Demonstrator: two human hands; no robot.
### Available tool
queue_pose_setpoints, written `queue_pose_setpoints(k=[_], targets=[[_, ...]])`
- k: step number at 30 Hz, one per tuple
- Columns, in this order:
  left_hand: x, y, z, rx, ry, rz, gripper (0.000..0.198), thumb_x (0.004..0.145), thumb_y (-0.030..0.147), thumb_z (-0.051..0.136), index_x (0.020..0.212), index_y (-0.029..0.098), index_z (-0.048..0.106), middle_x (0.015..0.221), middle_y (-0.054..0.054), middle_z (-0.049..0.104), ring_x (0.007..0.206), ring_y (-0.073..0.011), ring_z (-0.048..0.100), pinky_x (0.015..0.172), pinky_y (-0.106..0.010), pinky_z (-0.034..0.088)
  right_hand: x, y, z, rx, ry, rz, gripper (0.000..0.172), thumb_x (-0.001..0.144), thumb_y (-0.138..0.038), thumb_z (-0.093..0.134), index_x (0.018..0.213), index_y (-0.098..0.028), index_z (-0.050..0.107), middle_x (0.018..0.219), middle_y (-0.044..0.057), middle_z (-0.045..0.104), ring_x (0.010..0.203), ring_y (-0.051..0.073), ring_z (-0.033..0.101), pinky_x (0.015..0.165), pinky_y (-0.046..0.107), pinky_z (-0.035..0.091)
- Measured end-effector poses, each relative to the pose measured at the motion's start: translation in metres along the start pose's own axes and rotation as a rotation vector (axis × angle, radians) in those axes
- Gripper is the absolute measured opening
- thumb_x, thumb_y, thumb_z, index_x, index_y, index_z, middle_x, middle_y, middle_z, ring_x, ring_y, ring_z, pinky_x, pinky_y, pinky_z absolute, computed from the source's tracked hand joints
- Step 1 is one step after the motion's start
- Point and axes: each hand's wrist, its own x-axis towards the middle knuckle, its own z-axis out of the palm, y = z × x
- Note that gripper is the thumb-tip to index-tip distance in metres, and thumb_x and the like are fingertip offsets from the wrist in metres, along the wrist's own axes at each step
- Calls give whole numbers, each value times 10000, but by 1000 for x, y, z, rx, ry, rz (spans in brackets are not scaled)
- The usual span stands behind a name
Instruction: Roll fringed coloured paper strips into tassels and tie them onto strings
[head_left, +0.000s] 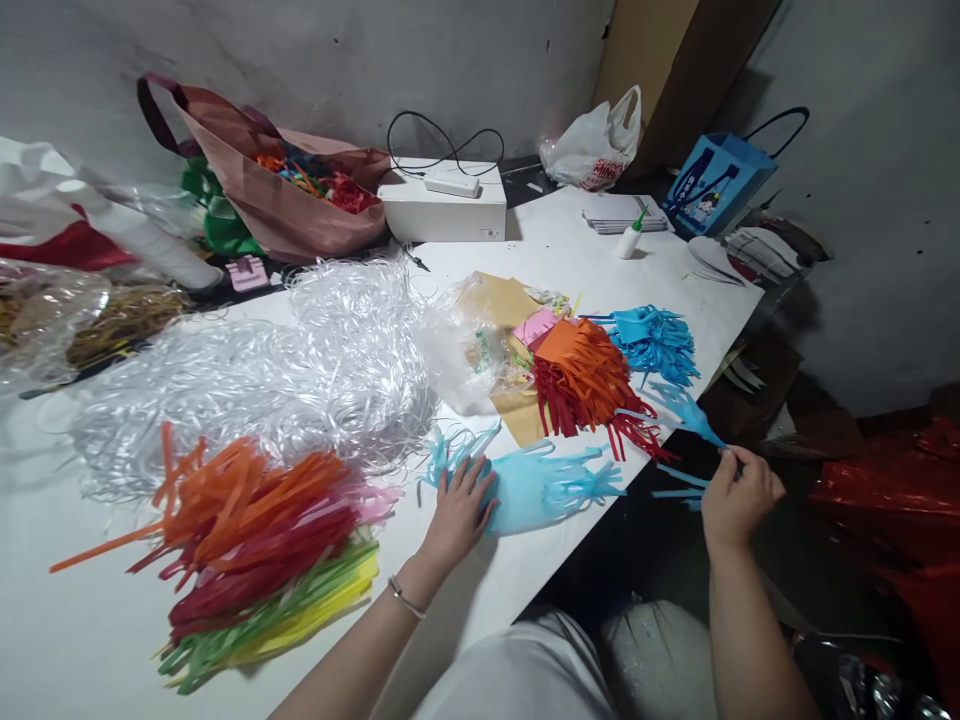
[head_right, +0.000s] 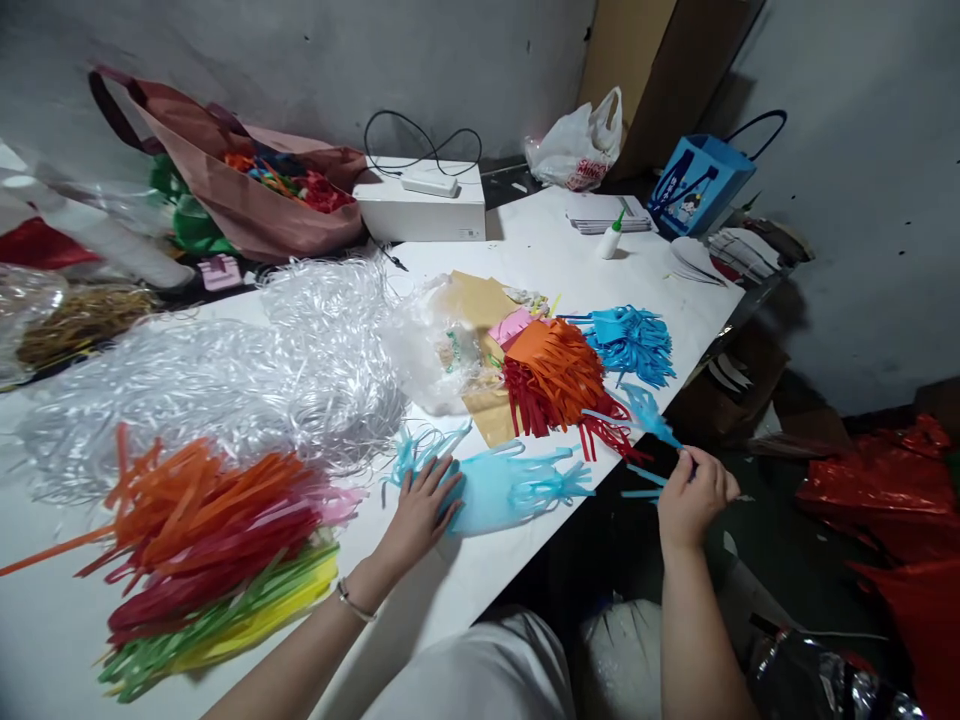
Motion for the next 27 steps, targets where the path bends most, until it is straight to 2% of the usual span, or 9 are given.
queue_pose_setpoints(k=[2, 4, 6, 9, 12, 15, 19, 23, 27], targets=[[-3, 9, -10, -56, 35, 32, 288, 908, 204, 462, 1131, 171, 642, 1324, -151, 574, 1243, -335, 477, 996, -558, 391, 0, -14, -23, 42, -125, -221, 261, 961, -298, 421, 891, -171, 638, 863, 106, 693, 842, 237, 631, 896, 430, 395], [-8, 24, -25, -142, 63, 53, 265, 910, 182, 450, 1063, 175, 667, 1200, -140, 651, 1109, -299, 562, 919, -489, 456, -4, -39, -43, 163, -334, -465, 209, 957, -209, 433, 940, -199, 641, 880, 68, 698, 875, 204, 633, 936, 419, 386], [-15, 45, -46, -262, 103, 43, 252, 916, 203, 455, 1046, 198, 671, 1110, -120, 685, 988, -266, 595, 853, -448, 476, -10, -71, -61, 301, -491, -656, 261, 960, -141, 393, 1023, -212, 636, 946, 60, 702, 949, 199, 619, 967, 431, 372], [-23, 80, -81, -544, 141, -1, 247, 921, 259, 476, 1079, 219, 662, 1068, -110, 688, 966, -238, 597, 853, -398, 468, -21, -117, -81, 426, -626, -817, 310, 971, -124, 350, 1072, -207, 632, 980, 68, 703, 973, 210, 608, 972, 458, 369], [-24, 106, -107, -888, -36, -86, 251, 909, 353, 507, 1010, 225, 698, 987, -87, 705, 921, -222, 610, 823, -339, 468, -27, -147, -93, 539, -641, -880, 310, 969, -137, 361, 1105, -207, 630, 961, 74, 708, 958, 214, 622, 966, 467, 393], [-24, 115, -117, -1264, -245, -287, 308, 815, 471, 621, 788, 179, 712, 732, -43, 681, 685, -168, 575, 663, -271, 446, -29, -161, -100, 632, -628, -836, 300, 960, -141, 386, 1124, -215, 626, 955, 70, 713, 942, 209, 640, 963, 461, 418], [-31, 114, -116, -1600, -307, -490, 339, 677, 470, 763, 704, 149, 658, 591, 16, 561, 533, -88, 431, 532, -211, 340, -31, -174, -104, 758, -604, -642, 241, 935, -135, 470, 1079, -243, 631, 907, 38, 714, 864, 194, 659, 948, 462, 442], [-41, 117, -113, -1632, -134, -468, 290, 701, 418, 758, 674, 153, 643, 617, 18, 526, 563, -87, 421, 532, -203, 337, -39, -190, -110, 971, -580, -342, 192, 914, -135, 519, 994, -250, 651, 797, 20, 693, 748, 183, 653, 828, 411, 520], [-43, 121, -105, -1589, 116, -467, 233, 695, 386, 767, 710, 168, 683, 695, -8, 598, 638, -120, 497, 610, -231, 420, -52, -203, -114, 1061, -643, -145, 178, 907, -167, 557, 1024, -240, 670, 884, 53, 700, 839, 204, 661, 750, 347, 567]])
